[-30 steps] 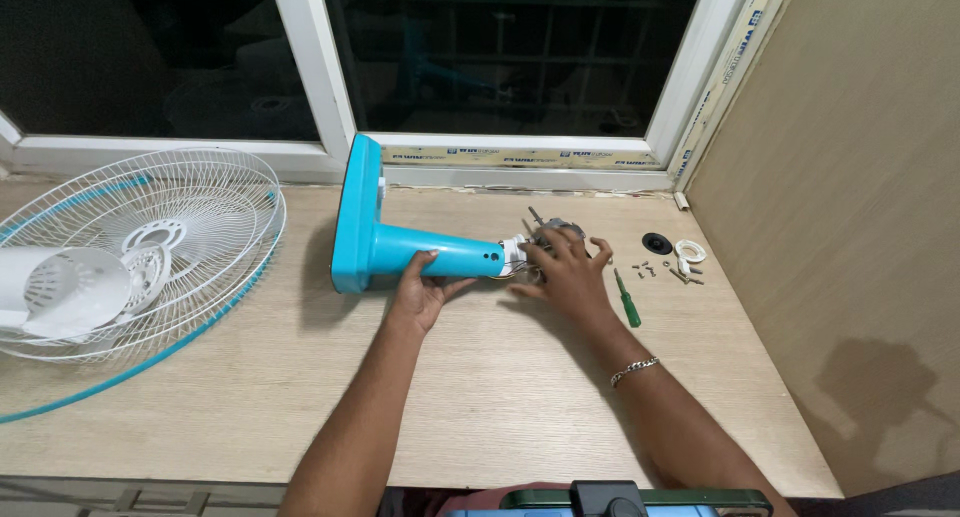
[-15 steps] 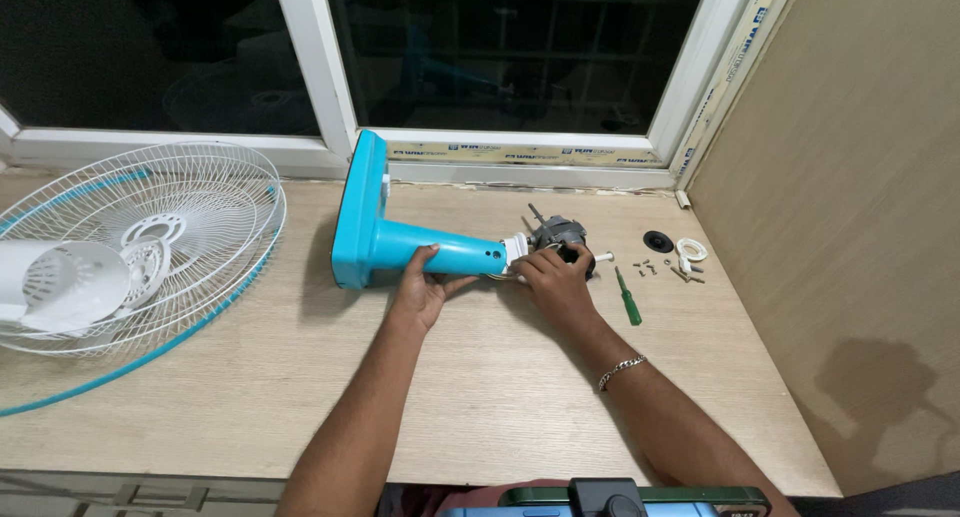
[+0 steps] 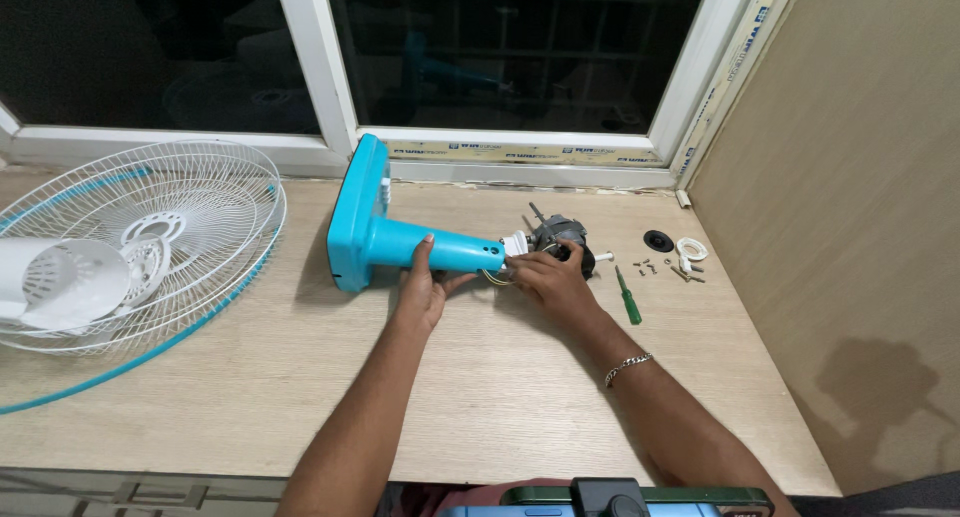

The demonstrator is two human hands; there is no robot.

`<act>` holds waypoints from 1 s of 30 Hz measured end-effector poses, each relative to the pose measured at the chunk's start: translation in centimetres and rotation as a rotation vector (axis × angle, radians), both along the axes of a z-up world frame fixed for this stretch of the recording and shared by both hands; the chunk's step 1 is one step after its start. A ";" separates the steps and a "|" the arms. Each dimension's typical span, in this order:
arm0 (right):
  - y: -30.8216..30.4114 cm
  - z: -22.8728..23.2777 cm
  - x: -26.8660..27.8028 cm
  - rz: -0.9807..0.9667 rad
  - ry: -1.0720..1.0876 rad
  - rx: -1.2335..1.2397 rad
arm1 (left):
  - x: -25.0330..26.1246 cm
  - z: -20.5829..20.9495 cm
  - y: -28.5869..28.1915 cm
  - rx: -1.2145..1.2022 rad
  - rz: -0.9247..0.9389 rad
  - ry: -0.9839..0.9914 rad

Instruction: The person assembles an electric fan by attaching the motor to the blue neck housing, securing it with screws, and then mounting the fan blade onto the motor shaft. The person uses a screwdriver to tighten the screws and aligns the components by hand.

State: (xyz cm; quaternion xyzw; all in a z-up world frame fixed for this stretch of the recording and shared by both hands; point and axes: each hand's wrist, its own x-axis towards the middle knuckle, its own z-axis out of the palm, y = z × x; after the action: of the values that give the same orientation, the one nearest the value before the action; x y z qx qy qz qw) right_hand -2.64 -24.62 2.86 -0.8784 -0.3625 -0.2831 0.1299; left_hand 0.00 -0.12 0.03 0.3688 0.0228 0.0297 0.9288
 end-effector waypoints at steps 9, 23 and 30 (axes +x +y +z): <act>0.0 0.7 -0.1 -0.003 0.200 0.106 | -0.3 0.4 -0.2 0.002 0.018 0.086; -0.3 0.5 -0.1 -0.047 0.372 0.223 | 0.3 0.1 -0.1 -0.027 0.052 0.057; 0.2 0.4 -0.3 0.046 -0.001 0.099 | -0.4 0.4 -0.3 -0.020 0.018 0.059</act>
State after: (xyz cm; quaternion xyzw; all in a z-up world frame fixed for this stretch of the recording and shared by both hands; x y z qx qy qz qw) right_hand -2.92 -24.41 3.23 -0.8622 -0.3684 -0.2979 0.1793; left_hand -0.35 -0.45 0.38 0.3599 0.0538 0.0268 0.9310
